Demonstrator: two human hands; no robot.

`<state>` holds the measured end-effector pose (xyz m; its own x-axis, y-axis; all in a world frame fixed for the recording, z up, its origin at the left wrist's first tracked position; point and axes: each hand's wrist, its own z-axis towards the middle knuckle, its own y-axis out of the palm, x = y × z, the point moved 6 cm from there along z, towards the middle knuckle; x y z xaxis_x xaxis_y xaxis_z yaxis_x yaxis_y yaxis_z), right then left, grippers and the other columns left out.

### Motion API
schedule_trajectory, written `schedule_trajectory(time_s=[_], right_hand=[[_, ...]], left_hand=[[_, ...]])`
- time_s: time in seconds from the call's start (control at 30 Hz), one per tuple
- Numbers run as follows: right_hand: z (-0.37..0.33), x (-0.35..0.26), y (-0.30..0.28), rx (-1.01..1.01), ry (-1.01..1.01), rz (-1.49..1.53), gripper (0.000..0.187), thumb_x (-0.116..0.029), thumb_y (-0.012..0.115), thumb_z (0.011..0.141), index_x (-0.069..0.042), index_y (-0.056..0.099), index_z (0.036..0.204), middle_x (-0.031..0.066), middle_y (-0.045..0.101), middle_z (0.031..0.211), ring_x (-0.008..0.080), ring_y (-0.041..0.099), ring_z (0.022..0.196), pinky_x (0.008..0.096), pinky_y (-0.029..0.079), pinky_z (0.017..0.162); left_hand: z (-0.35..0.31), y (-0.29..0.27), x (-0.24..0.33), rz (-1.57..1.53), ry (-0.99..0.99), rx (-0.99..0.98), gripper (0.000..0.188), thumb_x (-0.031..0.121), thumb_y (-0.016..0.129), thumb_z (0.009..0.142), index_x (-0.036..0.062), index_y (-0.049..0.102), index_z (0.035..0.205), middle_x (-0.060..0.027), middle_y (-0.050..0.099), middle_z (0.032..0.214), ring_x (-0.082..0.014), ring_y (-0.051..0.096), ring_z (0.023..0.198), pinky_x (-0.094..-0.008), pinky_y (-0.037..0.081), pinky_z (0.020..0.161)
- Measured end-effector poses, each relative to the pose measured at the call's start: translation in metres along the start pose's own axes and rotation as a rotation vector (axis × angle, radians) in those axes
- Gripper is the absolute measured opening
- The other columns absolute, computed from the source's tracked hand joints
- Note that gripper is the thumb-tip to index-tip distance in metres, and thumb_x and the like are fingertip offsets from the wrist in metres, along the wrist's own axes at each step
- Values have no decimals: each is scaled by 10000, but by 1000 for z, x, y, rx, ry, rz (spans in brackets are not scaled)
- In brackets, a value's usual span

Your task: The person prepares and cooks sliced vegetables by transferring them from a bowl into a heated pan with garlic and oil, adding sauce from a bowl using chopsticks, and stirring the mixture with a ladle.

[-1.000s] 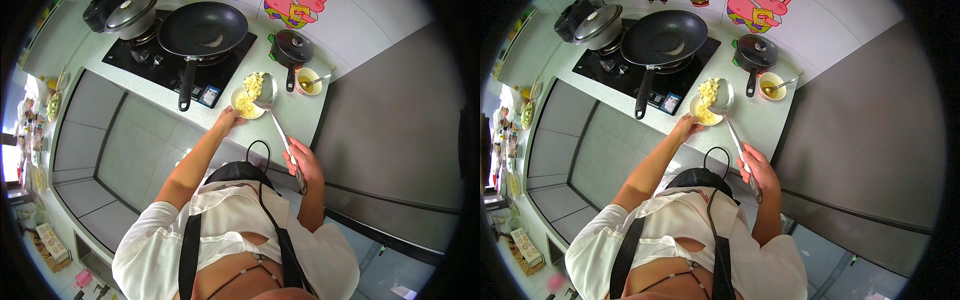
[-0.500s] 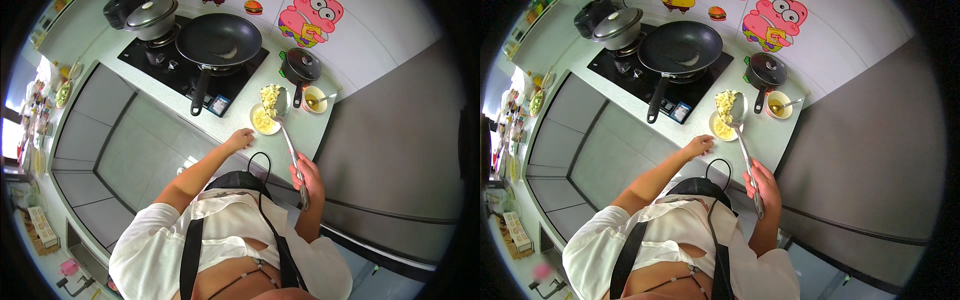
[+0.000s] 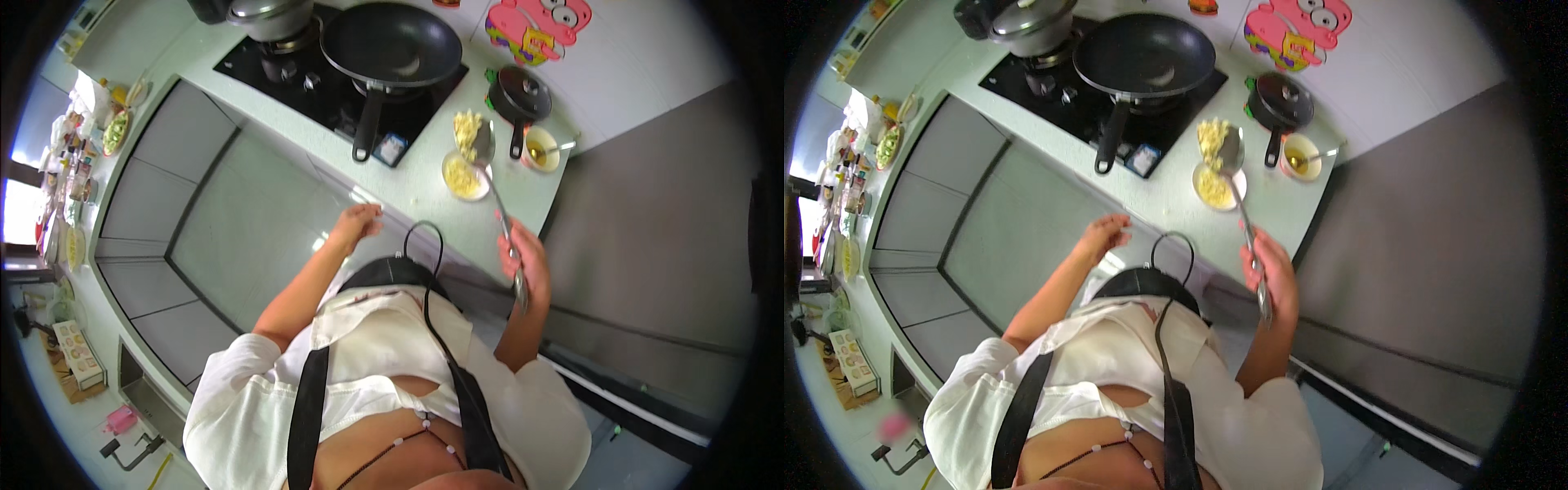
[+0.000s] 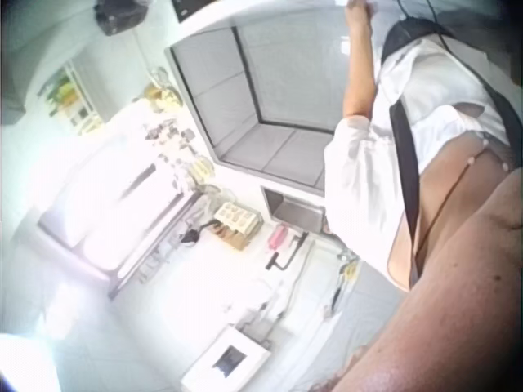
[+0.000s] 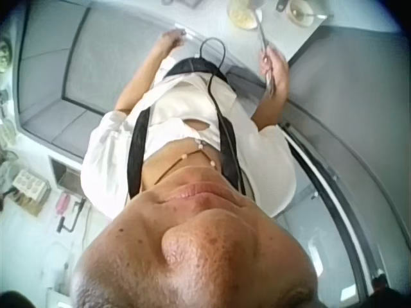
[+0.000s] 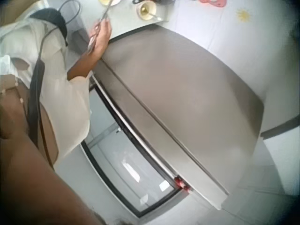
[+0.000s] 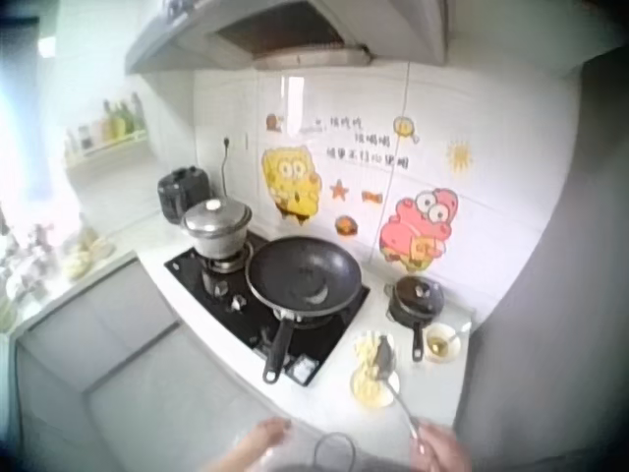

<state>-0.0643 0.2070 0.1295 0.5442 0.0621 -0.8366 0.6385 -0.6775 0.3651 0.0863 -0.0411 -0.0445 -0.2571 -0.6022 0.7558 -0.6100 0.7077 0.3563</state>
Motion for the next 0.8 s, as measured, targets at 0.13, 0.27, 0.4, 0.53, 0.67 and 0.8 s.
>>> schedule_trajectory(time_s=[0.13,0.27,0.4,0.53,0.67,0.8], right_hand=[[0,1,-2,55,-13,-16,428,-248,421,916,-33,364,1283,-34,421,693,-1,333,422,149,296,346],[-8,9,0,2,8,4,422,-242,418,916,-28,371,1276,-9,446,708,22,351,433,167,317,368],[-13,19,-3,26,20,30,422,-237,413,919,-31,364,1283,1,450,708,26,362,434,167,327,365],[-19,28,-17,37,43,43,407,-231,398,924,-47,365,1286,11,459,719,30,366,436,170,326,366],[-23,34,-29,43,30,52,384,-227,387,928,-53,382,1270,9,455,725,32,367,441,177,329,375],[-29,33,-35,67,41,30,359,-219,379,931,-63,399,1254,4,455,737,31,362,448,177,314,386]], left_hand=[[20,1,-10,32,39,38,281,105,554,819,-19,529,1069,-78,576,921,-144,579,729,-255,500,647],[38,12,-18,289,167,33,262,100,596,760,-11,552,993,-86,575,832,-166,580,724,-280,486,632],[47,46,5,868,499,74,278,91,622,686,32,567,952,-145,568,855,-274,574,772,-350,469,698],[63,78,19,1006,638,100,217,74,596,680,25,557,888,-165,543,940,-328,540,872,-393,455,748],[78,102,11,1301,752,80,170,38,556,699,31,551,868,-157,541,928,-327,528,889,-391,468,743],[81,113,7,1521,684,60,138,6,505,715,28,543,846,-158,547,906,-328,527,885,-393,472,742]])
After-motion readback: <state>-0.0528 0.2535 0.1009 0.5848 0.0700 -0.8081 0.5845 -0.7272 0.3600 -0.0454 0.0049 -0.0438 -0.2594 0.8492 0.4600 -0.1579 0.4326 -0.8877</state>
